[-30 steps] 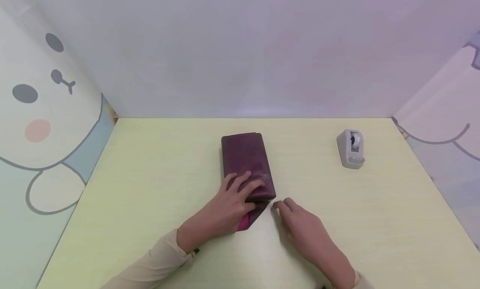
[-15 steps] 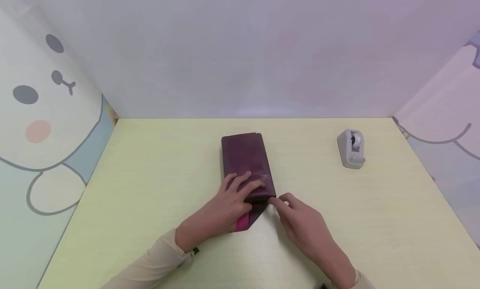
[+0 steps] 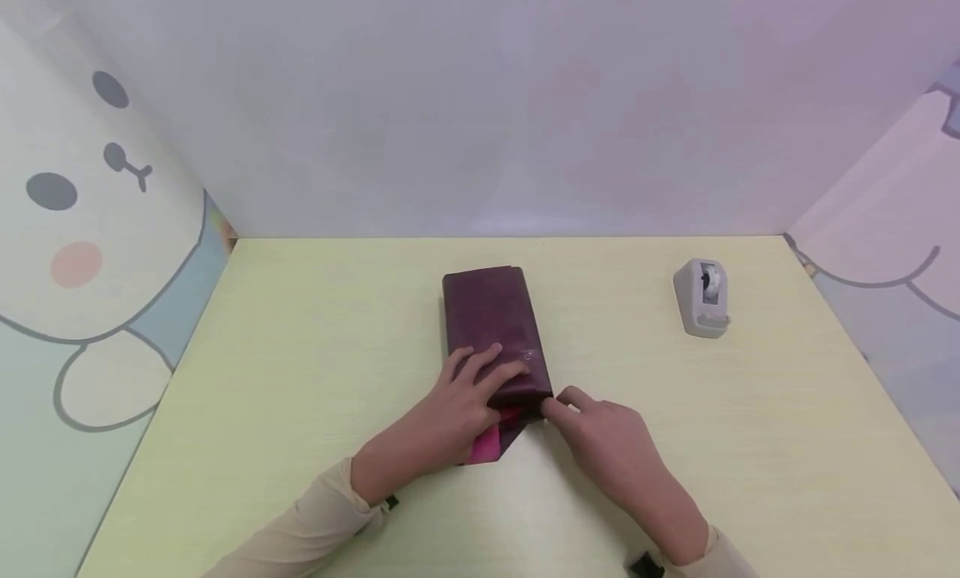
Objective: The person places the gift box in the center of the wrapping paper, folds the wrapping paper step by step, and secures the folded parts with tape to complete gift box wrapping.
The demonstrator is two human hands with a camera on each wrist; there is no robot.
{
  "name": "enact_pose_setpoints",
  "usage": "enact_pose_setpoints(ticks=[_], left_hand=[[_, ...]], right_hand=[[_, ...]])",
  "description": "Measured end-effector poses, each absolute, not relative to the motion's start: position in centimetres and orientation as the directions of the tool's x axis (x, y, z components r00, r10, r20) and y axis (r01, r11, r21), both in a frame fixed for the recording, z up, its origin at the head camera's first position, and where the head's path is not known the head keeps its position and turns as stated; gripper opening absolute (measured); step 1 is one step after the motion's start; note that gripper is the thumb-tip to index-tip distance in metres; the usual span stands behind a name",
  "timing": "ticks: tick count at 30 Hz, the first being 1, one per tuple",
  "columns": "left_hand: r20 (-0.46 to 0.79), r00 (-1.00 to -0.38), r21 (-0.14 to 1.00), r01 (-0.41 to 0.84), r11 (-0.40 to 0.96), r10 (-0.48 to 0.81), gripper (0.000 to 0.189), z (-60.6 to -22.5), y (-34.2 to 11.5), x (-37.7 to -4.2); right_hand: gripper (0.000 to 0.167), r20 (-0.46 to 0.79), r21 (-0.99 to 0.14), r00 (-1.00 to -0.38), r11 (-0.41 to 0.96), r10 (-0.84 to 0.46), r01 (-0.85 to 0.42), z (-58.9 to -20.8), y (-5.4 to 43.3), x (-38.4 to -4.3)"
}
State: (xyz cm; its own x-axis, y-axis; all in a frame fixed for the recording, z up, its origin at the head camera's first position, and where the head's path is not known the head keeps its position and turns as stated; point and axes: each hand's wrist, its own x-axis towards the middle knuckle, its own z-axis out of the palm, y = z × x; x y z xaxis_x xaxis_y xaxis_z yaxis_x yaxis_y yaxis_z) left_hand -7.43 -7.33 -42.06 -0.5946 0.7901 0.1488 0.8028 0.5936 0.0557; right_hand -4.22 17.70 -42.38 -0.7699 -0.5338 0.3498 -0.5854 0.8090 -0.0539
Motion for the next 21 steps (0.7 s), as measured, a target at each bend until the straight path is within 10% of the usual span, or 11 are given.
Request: enact_pose_setpoints(ticks=[13,21], left_hand=[[0.207,-0.570,-0.037,0.807,0.589,0.795,0.028,-42.6,-6.9,-7.1],[0.199,-0.593,-0.162,0.766,0.623,0.780,0.047,-42.7,-5.9,-6.6]], right_hand=[[0.021,0.299,-0.285,-0.852,0.812,-0.429,-0.509,-42.1,18.6,-3.5],[0.030,-0.010,-0.582,-0.988,0.805,-0.152,-0.118,-42.8,17.0,-2.5]])
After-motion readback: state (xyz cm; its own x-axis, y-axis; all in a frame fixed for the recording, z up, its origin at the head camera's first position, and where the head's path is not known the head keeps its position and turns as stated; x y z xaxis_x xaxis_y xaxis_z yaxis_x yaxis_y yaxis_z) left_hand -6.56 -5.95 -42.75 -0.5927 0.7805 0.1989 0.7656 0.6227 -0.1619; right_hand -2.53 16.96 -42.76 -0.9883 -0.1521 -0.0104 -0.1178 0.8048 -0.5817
